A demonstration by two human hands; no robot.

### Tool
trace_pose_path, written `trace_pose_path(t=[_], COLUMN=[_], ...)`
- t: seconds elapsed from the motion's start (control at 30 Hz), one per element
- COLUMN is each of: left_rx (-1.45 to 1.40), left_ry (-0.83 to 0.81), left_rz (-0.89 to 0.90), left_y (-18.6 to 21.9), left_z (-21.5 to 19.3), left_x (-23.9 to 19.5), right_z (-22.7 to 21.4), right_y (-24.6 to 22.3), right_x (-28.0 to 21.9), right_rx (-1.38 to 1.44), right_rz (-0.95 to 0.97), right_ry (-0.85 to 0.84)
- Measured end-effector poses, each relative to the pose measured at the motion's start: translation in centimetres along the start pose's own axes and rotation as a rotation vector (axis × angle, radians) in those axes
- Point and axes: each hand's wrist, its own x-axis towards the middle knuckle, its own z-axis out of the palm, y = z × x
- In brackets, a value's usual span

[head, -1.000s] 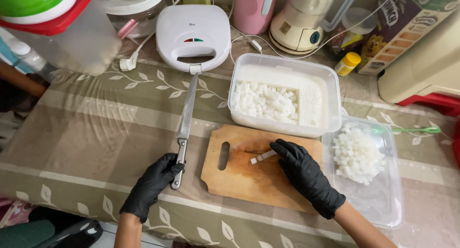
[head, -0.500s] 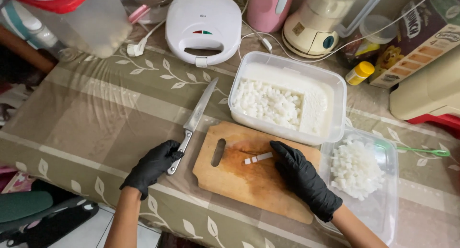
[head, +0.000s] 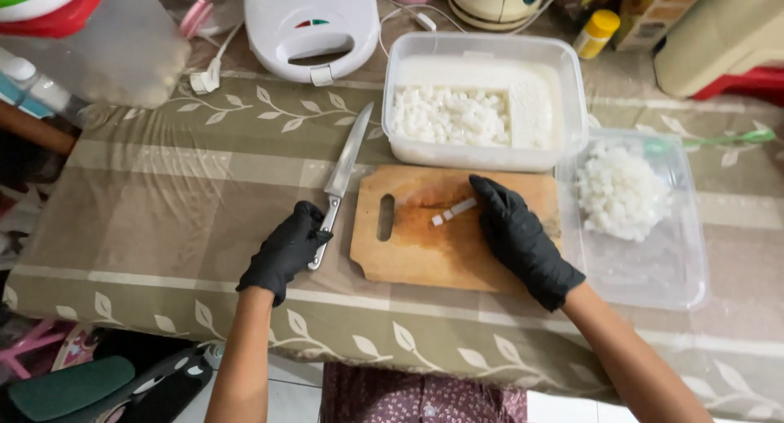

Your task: Cutting agar agar strips into small cubes on a cutting board and transferring them into a plastic container.

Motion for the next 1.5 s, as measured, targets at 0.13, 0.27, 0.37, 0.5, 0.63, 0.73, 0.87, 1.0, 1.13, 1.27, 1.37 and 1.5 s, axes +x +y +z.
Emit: trace_pose_path(t=[0.13, 0.27, 0.37, 0.5, 0.63, 0.73, 0.87, 1.0, 1.13, 1.27, 1.37, 1.5], left_rx=[0.075, 0.221, 0.263, 0.168, 0.189, 0.470, 0.384, 0.425, 0.433, 0.620, 0.608, 0.558], left_ry=[0.004, 0.125, 0.281, 0.502, 0.373, 0.454, 0.436, 0.714, 0.905, 1.402, 1.514, 1.466], left_rz=[0.081, 0.104, 0.135, 0.395, 0.589, 0.707, 0.706, 0.748, 0.773, 0.611, 0.577, 0.659], left_y=[-1.7, -2.3, 1.5, 7.4, 10.8, 10.7, 8.7, 8.0, 7.3, 8.2, 8.8, 8.3], left_z=[1.2, 2.4, 2.2, 7.5, 10.7, 13.1, 16.6, 17.5, 20.9, 22.0, 21.5, 20.9], left_x=[1.6, 2.9, 1.3, 3.6, 2.1, 3.4, 7.5, 8.0, 11.3, 12.7, 12.7, 12.0], right_z=[1.6, 2.9, 3.3, 2.5, 3.3, 3.8, 5.4, 4.9, 4.6, 4.3, 3.3, 4.0], right_y=[0.9, 1.8, 2.0, 1.3, 1.8, 1.9, 3.7, 3.1, 3.0, 2.9, 2.2, 2.9], right_x=[0.6, 1.1, 1.2, 0.8, 1.1, 1.3, 2.0, 1.9, 1.8, 1.6, 1.4, 1.4], right_rx=[-0.033, -0.039, -0.055, -0.049, -0.072, -0.097, -0.144, -0.127, -0.108, -0.125, -0.106, -0.115], right_rz=[-0.091, -0.166, -0.190, -0.222, -0.293, -0.380, -0.417, -0.389, -0.350, -0.326, -0.303, -0.243], right_ry=[0.104, 0.132, 0.169, 0.192, 0.240, 0.233, 0.216, 0.197, 0.176, 0.142, 0.117, 0.096])
